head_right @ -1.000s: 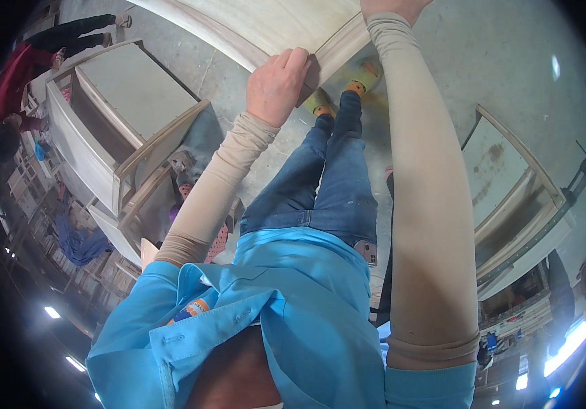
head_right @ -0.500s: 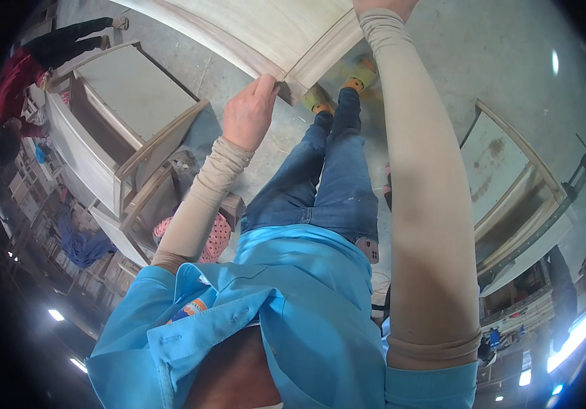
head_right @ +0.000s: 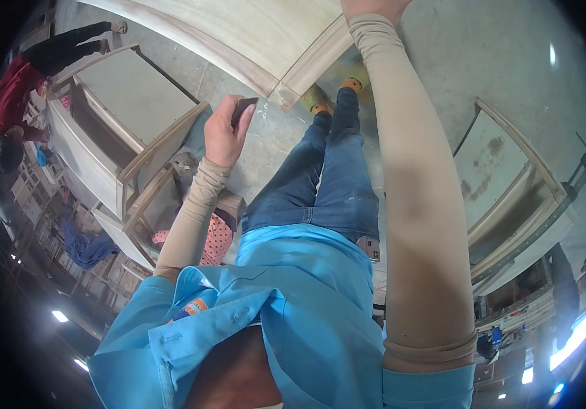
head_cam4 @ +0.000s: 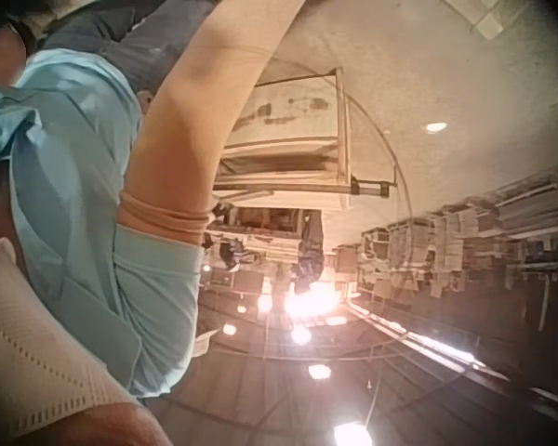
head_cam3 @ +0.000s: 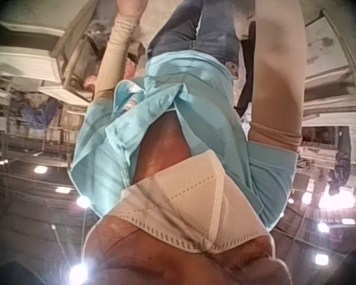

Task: The person applies a beige wood filler to the joints and edges of a light-colored wooden furniture panel using a small metal spatula. They repeatedly scoop filler from a container on the panel and smooth it into the seams. The person also uses a sanding block to smooth the filled areas.

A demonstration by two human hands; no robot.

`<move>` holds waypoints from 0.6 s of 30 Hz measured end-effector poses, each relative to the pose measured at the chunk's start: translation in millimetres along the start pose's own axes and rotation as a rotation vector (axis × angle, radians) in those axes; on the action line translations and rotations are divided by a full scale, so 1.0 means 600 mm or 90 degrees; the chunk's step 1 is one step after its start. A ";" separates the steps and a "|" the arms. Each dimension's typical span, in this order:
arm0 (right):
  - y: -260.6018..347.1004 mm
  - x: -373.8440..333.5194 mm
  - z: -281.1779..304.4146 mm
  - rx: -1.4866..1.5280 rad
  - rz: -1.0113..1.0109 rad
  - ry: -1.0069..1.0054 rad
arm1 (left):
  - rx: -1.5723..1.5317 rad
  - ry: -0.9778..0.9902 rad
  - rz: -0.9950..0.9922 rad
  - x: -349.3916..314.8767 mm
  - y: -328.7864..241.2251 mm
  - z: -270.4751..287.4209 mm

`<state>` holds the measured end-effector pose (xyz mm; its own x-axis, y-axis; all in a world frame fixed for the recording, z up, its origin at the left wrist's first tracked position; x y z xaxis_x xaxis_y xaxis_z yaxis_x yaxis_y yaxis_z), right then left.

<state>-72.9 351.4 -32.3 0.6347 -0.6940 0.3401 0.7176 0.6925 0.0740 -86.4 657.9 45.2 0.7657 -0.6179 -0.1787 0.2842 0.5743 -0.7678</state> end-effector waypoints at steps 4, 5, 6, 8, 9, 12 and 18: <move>-0.003 0.000 -0.002 -0.012 0.000 0.003 | -0.028 -0.006 -0.052 0.030 0.003 0.001; -0.003 0.000 -0.003 -0.018 -0.002 0.008 | -0.010 -0.002 -0.091 0.038 0.002 0.004; -0.001 0.000 -0.004 -0.017 -0.002 0.008 | 0.007 0.003 -0.130 0.047 0.001 0.008; 0.000 -0.002 -0.008 -0.019 -0.001 0.008 | 0.012 0.037 -0.170 0.061 -0.003 0.010; 0.002 -0.003 -0.010 -0.015 0.003 0.007 | 0.015 0.054 -0.189 0.069 -0.005 0.011; -0.005 0.000 -0.007 -0.019 0.005 -0.001 | 0.061 0.147 -0.316 0.104 -0.019 0.010; -0.004 -0.003 -0.014 -0.024 0.007 -0.017 | 0.194 0.280 -0.510 0.137 -0.021 -0.002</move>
<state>-73.1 349.1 -41.1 0.6355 -0.6801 0.3655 0.7207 0.6923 0.0350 -27.6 599.3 39.6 0.0120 -0.9977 0.0673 0.8135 -0.0294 -0.5809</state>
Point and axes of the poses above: each hand's wrist, its own x-axis towards the middle knuckle, its own z-axis out of the back of the hand, y = z × x, the point moved 1 cm from there along x, towards the middle knuckle, and after that the axes turned 12 degrees about -x, right-handed, at the moved point
